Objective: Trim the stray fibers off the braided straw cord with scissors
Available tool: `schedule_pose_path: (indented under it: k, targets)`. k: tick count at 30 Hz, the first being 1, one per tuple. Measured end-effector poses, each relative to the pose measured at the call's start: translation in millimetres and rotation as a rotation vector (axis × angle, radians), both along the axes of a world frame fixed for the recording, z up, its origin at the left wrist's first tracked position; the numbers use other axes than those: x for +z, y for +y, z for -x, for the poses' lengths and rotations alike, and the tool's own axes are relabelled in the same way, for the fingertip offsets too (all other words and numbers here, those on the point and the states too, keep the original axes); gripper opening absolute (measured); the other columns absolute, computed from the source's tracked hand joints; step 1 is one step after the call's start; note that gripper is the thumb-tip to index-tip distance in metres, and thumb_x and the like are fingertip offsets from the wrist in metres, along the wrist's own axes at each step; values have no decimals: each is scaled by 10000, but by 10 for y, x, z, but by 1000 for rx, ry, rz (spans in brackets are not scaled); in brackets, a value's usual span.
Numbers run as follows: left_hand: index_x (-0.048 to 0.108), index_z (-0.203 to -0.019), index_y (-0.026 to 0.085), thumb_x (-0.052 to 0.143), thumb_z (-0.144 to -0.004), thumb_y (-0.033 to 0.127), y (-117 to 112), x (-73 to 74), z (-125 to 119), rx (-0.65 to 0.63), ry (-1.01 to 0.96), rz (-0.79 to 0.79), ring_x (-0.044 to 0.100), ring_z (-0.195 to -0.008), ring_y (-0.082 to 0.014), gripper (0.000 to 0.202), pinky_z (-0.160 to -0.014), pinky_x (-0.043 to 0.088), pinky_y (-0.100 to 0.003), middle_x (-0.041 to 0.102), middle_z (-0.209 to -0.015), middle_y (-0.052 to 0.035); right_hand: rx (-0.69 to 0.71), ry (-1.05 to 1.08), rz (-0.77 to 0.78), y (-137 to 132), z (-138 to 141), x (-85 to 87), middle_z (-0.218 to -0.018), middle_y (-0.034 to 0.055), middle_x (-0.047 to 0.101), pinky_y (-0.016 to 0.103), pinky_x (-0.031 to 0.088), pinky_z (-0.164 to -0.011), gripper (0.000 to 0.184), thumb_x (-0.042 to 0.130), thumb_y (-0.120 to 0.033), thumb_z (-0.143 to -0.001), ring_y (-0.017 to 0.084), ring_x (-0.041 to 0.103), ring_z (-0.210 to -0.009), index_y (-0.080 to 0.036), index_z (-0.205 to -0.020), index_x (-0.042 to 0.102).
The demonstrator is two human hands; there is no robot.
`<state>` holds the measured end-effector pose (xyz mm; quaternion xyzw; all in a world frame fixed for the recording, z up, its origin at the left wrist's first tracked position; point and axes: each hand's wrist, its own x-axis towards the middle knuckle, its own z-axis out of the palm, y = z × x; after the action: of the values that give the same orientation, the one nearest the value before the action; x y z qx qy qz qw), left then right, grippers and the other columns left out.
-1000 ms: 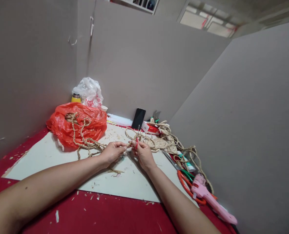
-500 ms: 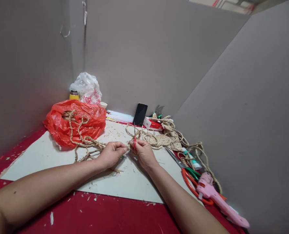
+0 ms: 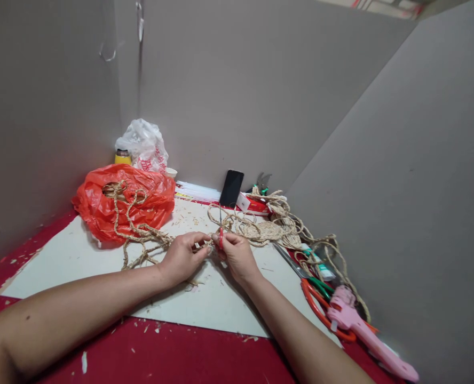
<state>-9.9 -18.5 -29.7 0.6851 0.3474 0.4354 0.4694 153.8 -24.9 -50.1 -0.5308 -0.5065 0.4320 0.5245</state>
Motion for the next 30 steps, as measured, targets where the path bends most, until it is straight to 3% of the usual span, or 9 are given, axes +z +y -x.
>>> schedule_pose_path:
  k: [2,5,8,13,20,25,30]
  targets:
    - [724,-834,210,634,-727,229,-6,1,14,-8,11,-12,558,-858,-194,141,-846,395,-284,679,-868,-47,-13,-6,-35,-12,25,16,-586,-46,517,212,380,-446,326,643,-447,-821,77,451,-473,-143,-715,594]
    - [701,-727,190,622,-744,259,-4,-11,23,-31,-1,29,559,-779,-177,106,-773,410,-266,664,-757,-33,-30,-30,-81,-28,50,56,-450,-68,384,223,242,-396,436,678,-537,-721,67,307,-413,-172,-544,518]
    - [638,-688,164,591,-775,300,28,-41,2,-60,-50,136,540,-634,-133,168,-629,418,-232,629,-655,-14,-53,-102,-125,-43,47,96,-454,-56,385,239,225,-413,445,634,-563,-731,80,297,-427,-184,-535,508]
    - [541,-788,154,554,-805,328,145,-72,-53,-95,-176,387,484,-432,-76,176,-418,384,-194,647,-670,-27,-69,-345,-240,-62,-39,154,-508,-35,410,260,269,-474,370,573,-493,-777,112,340,-491,-199,-560,513]
    - [528,-816,136,572,-832,237,196,10,-13,-123,-317,536,562,-488,-77,112,-414,420,-168,693,-747,-76,-4,-820,-376,-98,-279,260,-560,-26,434,280,261,-542,227,583,-301,-687,126,368,-537,-222,-549,421]
    - [479,-771,151,613,-830,241,200,7,-7,-90,-356,542,536,-419,-53,172,-388,397,-147,706,-723,-69,81,-1067,-399,-137,-325,311,-597,-14,487,271,263,-542,171,561,-301,-698,120,397,-528,-215,-605,446]
    - [543,-771,127,649,-792,200,211,-8,-13,-79,-373,557,564,-446,-56,130,-390,423,-144,682,-714,-43,125,-1242,-394,-164,-276,330,-624,-3,502,259,252,-534,186,546,-324,-731,121,404,-542,-207,-616,457]
